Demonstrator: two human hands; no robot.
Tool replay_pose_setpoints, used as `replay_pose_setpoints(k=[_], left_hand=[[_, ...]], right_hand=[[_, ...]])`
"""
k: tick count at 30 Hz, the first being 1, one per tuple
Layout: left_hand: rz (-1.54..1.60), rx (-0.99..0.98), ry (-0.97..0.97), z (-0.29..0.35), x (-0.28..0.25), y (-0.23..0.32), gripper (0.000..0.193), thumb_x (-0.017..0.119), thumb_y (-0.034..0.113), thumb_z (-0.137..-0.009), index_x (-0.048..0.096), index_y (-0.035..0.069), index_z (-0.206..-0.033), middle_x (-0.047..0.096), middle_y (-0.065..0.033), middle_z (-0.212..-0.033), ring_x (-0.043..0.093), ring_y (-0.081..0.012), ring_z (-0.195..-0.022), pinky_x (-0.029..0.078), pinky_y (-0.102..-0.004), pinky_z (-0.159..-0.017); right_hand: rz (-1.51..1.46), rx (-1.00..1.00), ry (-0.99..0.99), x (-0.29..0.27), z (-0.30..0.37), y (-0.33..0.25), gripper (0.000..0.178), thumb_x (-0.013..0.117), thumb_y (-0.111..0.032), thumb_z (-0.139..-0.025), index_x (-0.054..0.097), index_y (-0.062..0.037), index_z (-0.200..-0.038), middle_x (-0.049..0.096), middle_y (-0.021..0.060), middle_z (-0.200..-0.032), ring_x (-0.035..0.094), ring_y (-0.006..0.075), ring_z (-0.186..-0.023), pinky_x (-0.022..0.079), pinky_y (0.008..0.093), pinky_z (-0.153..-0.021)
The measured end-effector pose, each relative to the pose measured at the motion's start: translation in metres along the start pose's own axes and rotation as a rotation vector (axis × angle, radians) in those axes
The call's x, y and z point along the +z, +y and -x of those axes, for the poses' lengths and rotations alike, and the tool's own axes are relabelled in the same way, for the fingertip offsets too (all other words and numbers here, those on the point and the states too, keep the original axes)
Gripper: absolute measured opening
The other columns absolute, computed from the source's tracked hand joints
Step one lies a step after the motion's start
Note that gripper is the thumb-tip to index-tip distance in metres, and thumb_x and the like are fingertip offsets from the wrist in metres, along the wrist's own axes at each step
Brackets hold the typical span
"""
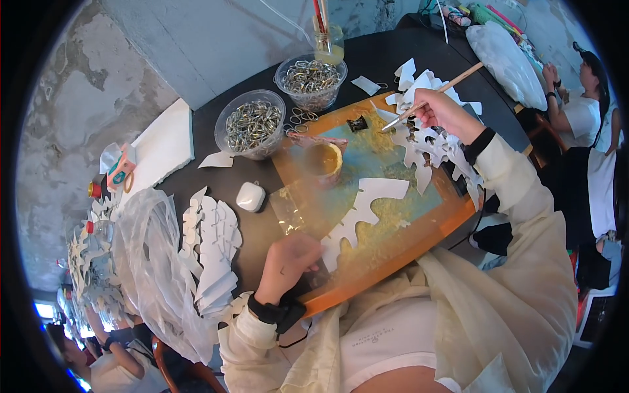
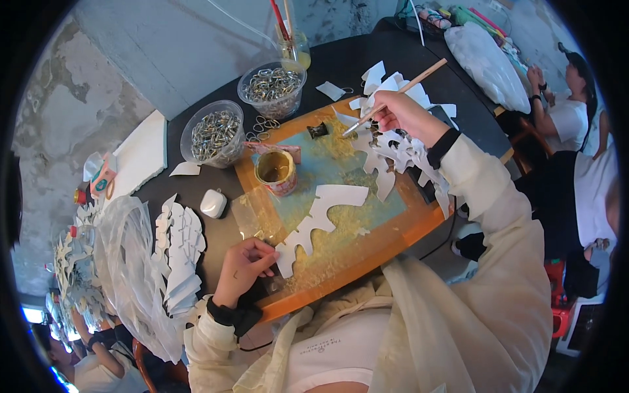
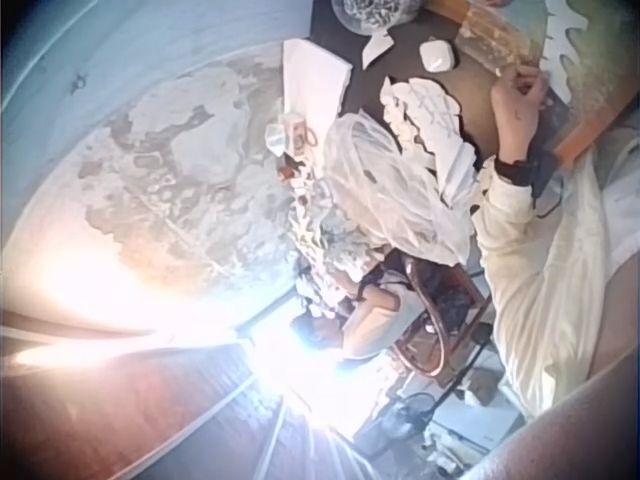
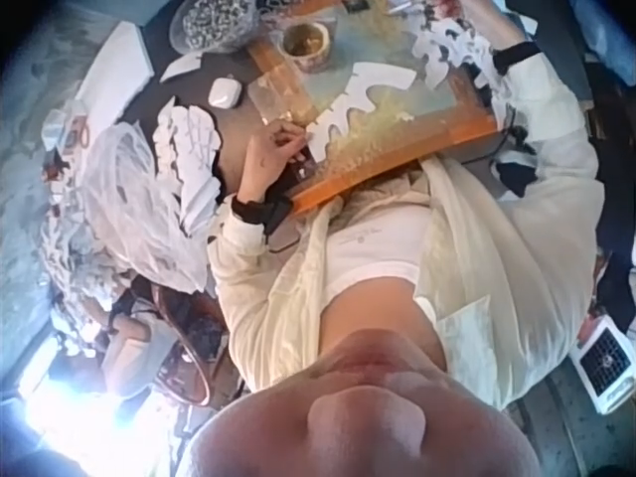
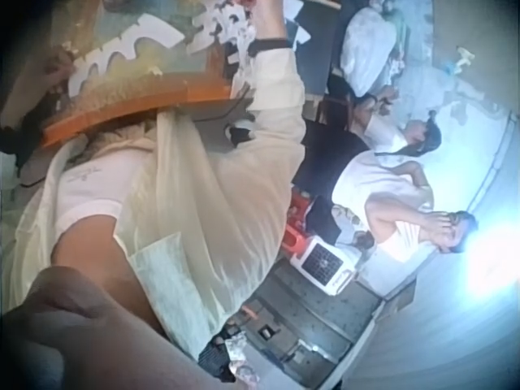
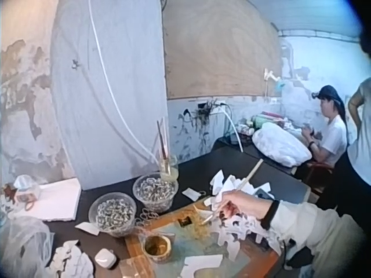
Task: Applying glue to white shoe components and attaching metal eyelets.
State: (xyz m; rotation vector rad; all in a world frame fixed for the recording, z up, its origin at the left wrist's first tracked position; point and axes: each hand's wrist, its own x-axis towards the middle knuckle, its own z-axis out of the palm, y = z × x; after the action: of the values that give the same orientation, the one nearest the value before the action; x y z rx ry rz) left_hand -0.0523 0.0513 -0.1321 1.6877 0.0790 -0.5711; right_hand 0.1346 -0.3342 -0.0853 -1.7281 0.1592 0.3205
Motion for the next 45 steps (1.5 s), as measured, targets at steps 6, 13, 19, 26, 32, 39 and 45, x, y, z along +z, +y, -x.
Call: replay_pose_setpoints(k=[6,13,19,26,32,39,45], left_hand=[[0.009,0.02,0.004,0.0,0.0,-0.002,0.016,0.071,0.011,-0.085,0.061,-0.001,-0.091,0.066,-0.0034,-0.076,0.059,-0.0072,-0.057,0.045,-0.0179,-0.052],[0.028,-0.004,0.024,-0.001,-0.002,-0.003,0.015,0.07,0.009,-0.086,0.061,-0.002,-0.091,0.066,-0.0045,-0.076,0.059,-0.0076,-0.057,0.047,-0.019,-0.053],[0.023,0.022,0.004,0.0,-0.001,-0.001,0.016,0.067,0.011,-0.088,0.062,-0.004,-0.088,0.065,-0.0033,-0.076,0.06,-0.009,-0.06,0.048,-0.0227,-0.056],[0.007,0.037,-0.001,-0.001,-0.002,-0.005,0.017,0.067,0.012,-0.088,0.063,-0.004,-0.088,0.065,-0.0037,-0.074,0.059,-0.0089,-0.059,0.048,-0.0227,-0.056],[0.032,0.017,-0.001,0.0,-0.001,-0.003,0.013,0.069,0.007,-0.086,0.061,-0.003,-0.09,0.066,-0.0052,-0.076,0.059,-0.008,-0.058,0.049,-0.0203,-0.055],[0.013,-0.076,0.033,0.0,0.0,0.007,0.013,0.069,0.007,-0.086,0.061,-0.002,-0.091,0.066,-0.0054,-0.077,0.06,-0.0081,-0.059,0.049,-0.02,-0.056],[0.021,-0.018,0.023,0.001,0.0,0.004,0.016,0.068,0.012,-0.088,0.063,-0.002,-0.092,0.065,-0.0039,-0.074,0.06,-0.0084,-0.062,0.048,-0.0223,-0.057]], right_hand=[[-0.122,0.188,-0.057,-0.013,-0.02,0.003,0.018,0.054,-0.025,-0.085,0.052,-0.0101,-0.074,0.054,-0.0002,-0.061,0.052,0.009,-0.048,0.051,0.0223,-0.05],[-0.225,0.298,-0.28,0.006,0.0,-0.005,0.015,0.055,-0.022,-0.087,0.052,-0.0112,-0.077,0.045,-0.0052,-0.056,0.041,0.0038,-0.042,0.033,0.0179,-0.039],[-0.38,0.031,0.002,-0.001,0.024,-0.005,0.017,0.054,-0.026,-0.092,0.058,-0.0104,-0.088,0.041,-0.0072,-0.057,0.035,0.0026,-0.045,0.028,0.0169,-0.041],[-0.067,-0.131,0.114,0.019,0.023,0.0,0.024,0.049,-0.031,-0.096,0.054,-0.0115,-0.084,0.047,-0.0044,-0.057,0.045,0.0039,-0.048,0.041,0.0213,-0.047],[0.083,-0.192,0.148,0.029,0.017,-0.004,0.024,0.048,-0.03,-0.096,0.052,-0.0101,-0.082,0.053,-0.0007,-0.058,0.049,0.0055,-0.045,0.039,0.019,-0.04],[-0.077,-0.755,0.422,0.026,0.064,-0.027,0.029,0.047,-0.021,-0.096,0.052,-0.008,-0.071,0.038,-0.0036,-0.047,0.032,0.0025,-0.037,0.024,0.0202,-0.035],[-0.114,-0.694,0.433,0.035,0.086,-0.04,0.03,0.043,-0.027,-0.099,0.05,-0.0081,-0.076,0.038,-0.0023,-0.048,0.034,0.0048,-0.04,0.028,0.0198,-0.04]])
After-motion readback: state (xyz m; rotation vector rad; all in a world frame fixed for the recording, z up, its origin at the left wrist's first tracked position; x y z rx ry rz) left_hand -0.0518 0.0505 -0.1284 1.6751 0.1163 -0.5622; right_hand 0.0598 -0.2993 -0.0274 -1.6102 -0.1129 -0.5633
